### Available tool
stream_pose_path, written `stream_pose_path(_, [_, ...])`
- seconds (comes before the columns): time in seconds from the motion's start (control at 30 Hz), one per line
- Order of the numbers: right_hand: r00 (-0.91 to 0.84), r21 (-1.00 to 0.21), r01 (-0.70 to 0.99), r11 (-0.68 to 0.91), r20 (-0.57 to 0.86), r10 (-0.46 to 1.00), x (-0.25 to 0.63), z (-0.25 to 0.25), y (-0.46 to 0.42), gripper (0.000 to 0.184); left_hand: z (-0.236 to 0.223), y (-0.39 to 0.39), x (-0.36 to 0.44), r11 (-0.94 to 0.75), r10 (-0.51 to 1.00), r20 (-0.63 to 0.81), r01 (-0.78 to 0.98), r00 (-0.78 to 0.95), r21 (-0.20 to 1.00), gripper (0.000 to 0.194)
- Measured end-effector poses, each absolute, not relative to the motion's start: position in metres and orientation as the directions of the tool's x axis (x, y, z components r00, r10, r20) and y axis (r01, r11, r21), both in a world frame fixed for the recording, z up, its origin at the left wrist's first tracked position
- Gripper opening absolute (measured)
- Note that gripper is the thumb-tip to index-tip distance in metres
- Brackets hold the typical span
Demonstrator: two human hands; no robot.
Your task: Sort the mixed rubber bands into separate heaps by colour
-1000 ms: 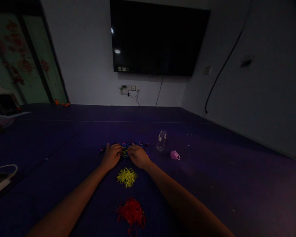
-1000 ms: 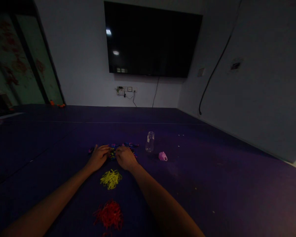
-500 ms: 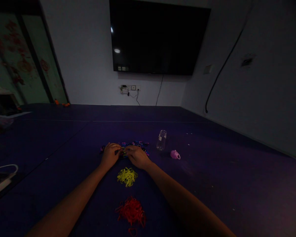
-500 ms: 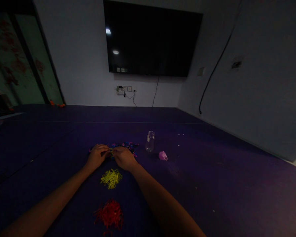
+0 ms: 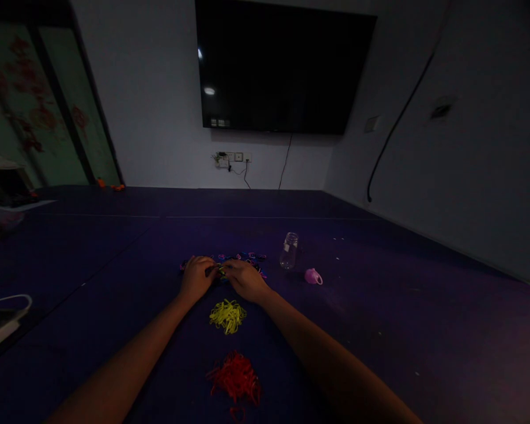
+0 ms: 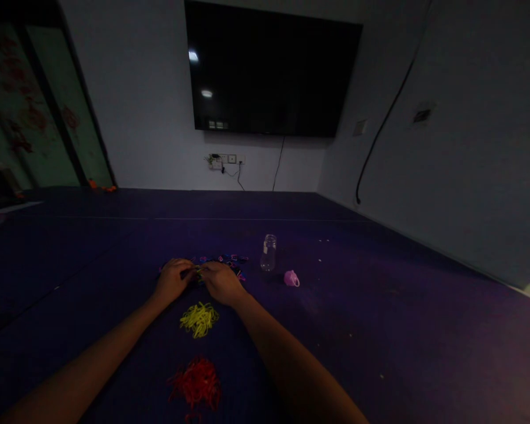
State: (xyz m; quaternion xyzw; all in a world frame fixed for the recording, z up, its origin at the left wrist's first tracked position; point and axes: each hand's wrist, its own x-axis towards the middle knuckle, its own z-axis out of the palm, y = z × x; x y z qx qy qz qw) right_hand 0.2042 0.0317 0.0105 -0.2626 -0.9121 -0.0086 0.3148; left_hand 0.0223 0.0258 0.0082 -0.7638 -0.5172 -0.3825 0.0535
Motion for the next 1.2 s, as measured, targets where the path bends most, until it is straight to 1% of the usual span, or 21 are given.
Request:
stream_pose_path(0.17, [-0.660,-0.162,0.491,0.856,0.572,0.487,0.2047,0.0081,0.0333,0.024,0.0042,0.0291,0.0191,-0.420,0.738,0.669,0.839,0.093,0.347,0.012])
stream_pose_path(0.33, [-0.649,-0.169,0.503,0.848,0.574,0.499,0.2054,0.0072,0.0345,0.025,0.0025,0.0331,0.0160,-0.461,0.716,0.696,0.784,0.051,0.416,0.015])
stream_pose_path(0.43, [-0.634,-0.183,0.513,0.838,0.578,0.514,0.2057,0.0065,0.0357,0.025,0.0016,0.0342,0.0155,-0.476,0.711,0.702,0.764,0.043,0.435,0.014])
stream_pose_path(0.57, [-0.633,-0.201,0.513,0.835,0.569,0.525,0.2054,0.0042,0.0380,0.026,0.0014,0.0335,0.0160,-0.495,0.709,0.703,0.750,0.057,0.438,0.016])
stream_pose_path(0.8, [-0.654,-0.178,0.497,0.849,0.566,0.502,0.2055,0.0044,0.0379,0.026,0.0031,0.0313,0.0169,-0.509,0.705,0.706,0.743,0.070,0.435,0.015])
stream_pose_path(1.2, [-0.617,-0.204,0.522,0.828,0.580,0.532,0.2054,0.0031,0.0366,0.029,0.0021,0.0314,0.0179,-0.519,0.703,0.705,0.747,0.097,0.415,0.018])
